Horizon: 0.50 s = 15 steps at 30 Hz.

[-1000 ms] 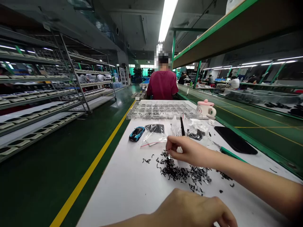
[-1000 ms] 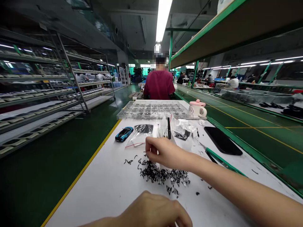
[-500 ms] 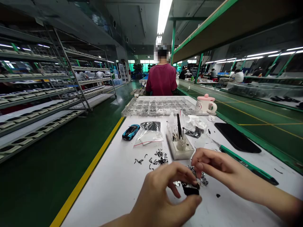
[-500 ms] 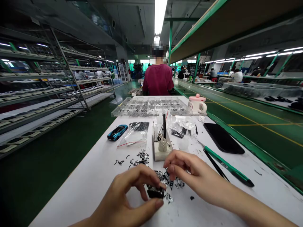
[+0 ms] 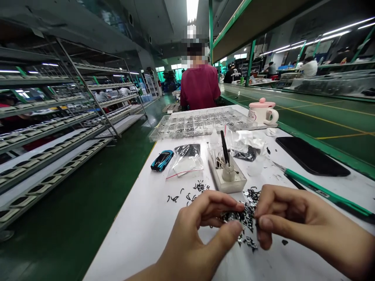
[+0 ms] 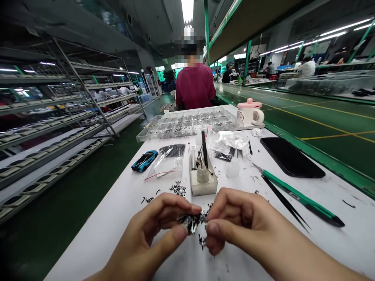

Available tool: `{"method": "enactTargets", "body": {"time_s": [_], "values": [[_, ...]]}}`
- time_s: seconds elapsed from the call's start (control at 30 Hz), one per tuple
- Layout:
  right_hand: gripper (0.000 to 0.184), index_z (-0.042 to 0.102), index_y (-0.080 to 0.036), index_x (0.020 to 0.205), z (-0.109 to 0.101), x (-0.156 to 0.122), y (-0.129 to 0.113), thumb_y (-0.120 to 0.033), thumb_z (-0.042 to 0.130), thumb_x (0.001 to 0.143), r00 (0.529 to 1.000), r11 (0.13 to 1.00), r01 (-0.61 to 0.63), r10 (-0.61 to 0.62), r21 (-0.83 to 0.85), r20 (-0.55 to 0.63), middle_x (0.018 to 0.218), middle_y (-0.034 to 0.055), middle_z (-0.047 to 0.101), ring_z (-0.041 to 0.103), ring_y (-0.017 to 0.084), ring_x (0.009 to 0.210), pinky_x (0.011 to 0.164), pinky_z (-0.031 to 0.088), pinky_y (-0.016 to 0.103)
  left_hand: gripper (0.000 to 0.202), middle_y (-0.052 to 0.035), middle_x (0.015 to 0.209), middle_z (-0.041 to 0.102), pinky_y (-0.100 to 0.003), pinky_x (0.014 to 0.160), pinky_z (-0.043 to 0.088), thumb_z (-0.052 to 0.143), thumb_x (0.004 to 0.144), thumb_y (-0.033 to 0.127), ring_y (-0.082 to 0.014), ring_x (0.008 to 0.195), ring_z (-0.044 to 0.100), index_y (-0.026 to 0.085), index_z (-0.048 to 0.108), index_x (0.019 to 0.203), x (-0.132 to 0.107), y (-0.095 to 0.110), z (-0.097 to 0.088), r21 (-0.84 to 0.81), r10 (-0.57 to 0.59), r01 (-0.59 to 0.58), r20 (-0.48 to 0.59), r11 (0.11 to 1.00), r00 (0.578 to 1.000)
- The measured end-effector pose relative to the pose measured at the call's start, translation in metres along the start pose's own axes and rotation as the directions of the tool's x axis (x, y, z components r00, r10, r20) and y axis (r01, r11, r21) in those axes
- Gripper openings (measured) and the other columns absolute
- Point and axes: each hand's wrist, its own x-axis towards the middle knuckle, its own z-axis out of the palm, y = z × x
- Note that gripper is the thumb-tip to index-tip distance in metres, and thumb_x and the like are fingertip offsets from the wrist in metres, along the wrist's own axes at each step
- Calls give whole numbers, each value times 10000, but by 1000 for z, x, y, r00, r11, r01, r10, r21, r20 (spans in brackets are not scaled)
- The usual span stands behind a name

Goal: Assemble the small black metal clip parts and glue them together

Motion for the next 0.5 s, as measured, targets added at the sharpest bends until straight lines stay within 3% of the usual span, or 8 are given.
{"method": "enactTargets", "body": {"time_s": [0.1, 0.2, 0.33, 0.43, 0.5], "values": [[131, 651, -225, 779, 1, -1, -1, -343, 675, 832, 1000, 1000, 4, -4, -9, 2, 663, -16, 696, 646, 101, 647, 644, 509, 201, 97, -18, 1011, 691, -244, 772, 520, 553, 903, 211, -156, 890, 658, 217, 581, 996, 0, -1, -1, 3, -30, 30, -32, 1000, 999], [150, 664, -225, 781, 4, -4, -6, -370, 699, 800, 999, 998, -30, 27, -61, -45, 695, 5, 701, 659, 136, 691, 682, 537, 242, 171, -24, 1091, 664, -253, 739, 515, 592, 873, 192, -148, 820, 655, 235, 564, 1036, 0, -1, -1, 50, -41, 44, -75, 998, 996], [158, 660, -224, 821, 3, -6, -9, -364, 719, 777, 998, 996, -47, 44, -78, -48, 763, 36, 727, 693, 186, 751, 730, 573, 311, 307, -13, 920, 684, -264, 755, 517, 638, 829, 191, -172, 842, 662, 243, 507, 1103, 2, -2, 1, -14, -113, 112, -95, 994, 989], [127, 646, -238, 872, -1, -6, -6, -336, 693, 809, 999, 997, -14, 17, -70, 37, 812, 39, 742, 707, 186, 790, 761, 581, 313, 207, -4, 878, 671, -270, 785, 517, 668, 781, 162, -176, 851, 661, 206, 572, 958, 4, -1, 3, -51, -165, 160, -113, 986, 980], [105, 659, -243, 851, -3, -7, -2, -342, 675, 821, 998, 984, 45, -37, -174, 48, 821, 44, 743, 710, 190, 783, 727, 591, 294, 146, -11, 909, 677, -268, 810, 515, 673, 762, 144, -179, 875, 658, 189, 617, 889, 4, 0, 4, -55, -174, 169, -100, 984, 980]]}}
